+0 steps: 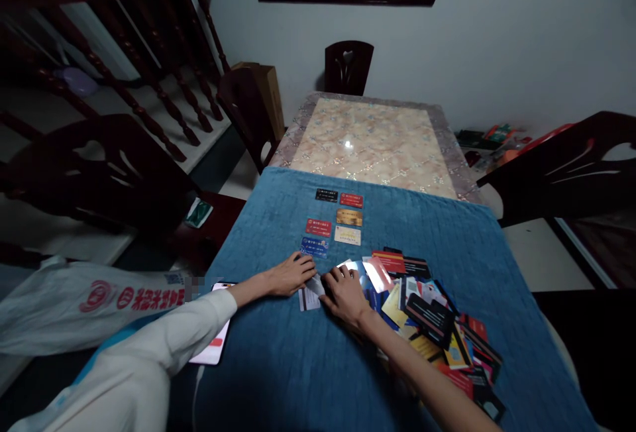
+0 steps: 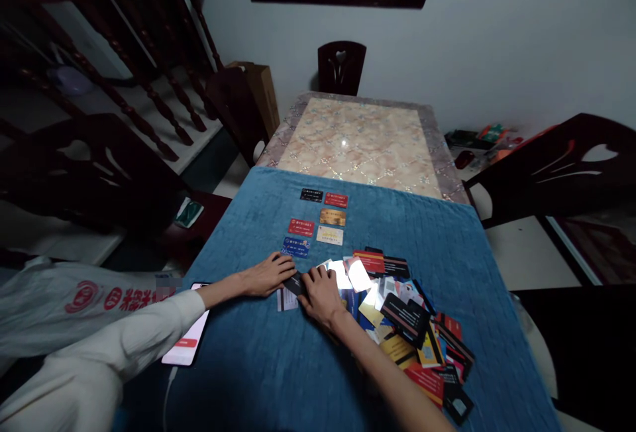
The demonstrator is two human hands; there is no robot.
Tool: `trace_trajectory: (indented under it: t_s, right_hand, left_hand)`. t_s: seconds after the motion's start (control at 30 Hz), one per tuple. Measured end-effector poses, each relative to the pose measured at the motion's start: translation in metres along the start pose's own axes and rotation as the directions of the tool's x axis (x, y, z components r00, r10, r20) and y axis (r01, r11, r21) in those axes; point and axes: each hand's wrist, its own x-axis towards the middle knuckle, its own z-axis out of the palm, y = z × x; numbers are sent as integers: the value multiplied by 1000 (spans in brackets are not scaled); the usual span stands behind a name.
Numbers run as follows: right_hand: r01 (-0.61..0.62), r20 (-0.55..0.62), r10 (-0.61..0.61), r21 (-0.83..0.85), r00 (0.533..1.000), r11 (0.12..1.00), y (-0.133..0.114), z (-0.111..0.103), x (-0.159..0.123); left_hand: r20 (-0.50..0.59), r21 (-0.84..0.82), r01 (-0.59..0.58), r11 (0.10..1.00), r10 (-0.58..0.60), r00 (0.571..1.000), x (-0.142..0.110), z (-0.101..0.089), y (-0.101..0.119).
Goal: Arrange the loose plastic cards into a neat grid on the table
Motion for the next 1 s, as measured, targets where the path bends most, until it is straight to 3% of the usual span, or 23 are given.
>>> trace_trajectory:
  t_s: [0.53, 1.0]
  right_hand:
    - [61, 32, -61, -8, 998, 998, -1, 0, 8]
    - [125, 12, -125, 4, 992, 992, 8, -8, 12]
  left_hand:
    - [-136, 188, -125, 974, 152, 979, 0, 15, -7]
    - [-177, 0, -86, 996, 84, 981, 0, 11, -11]
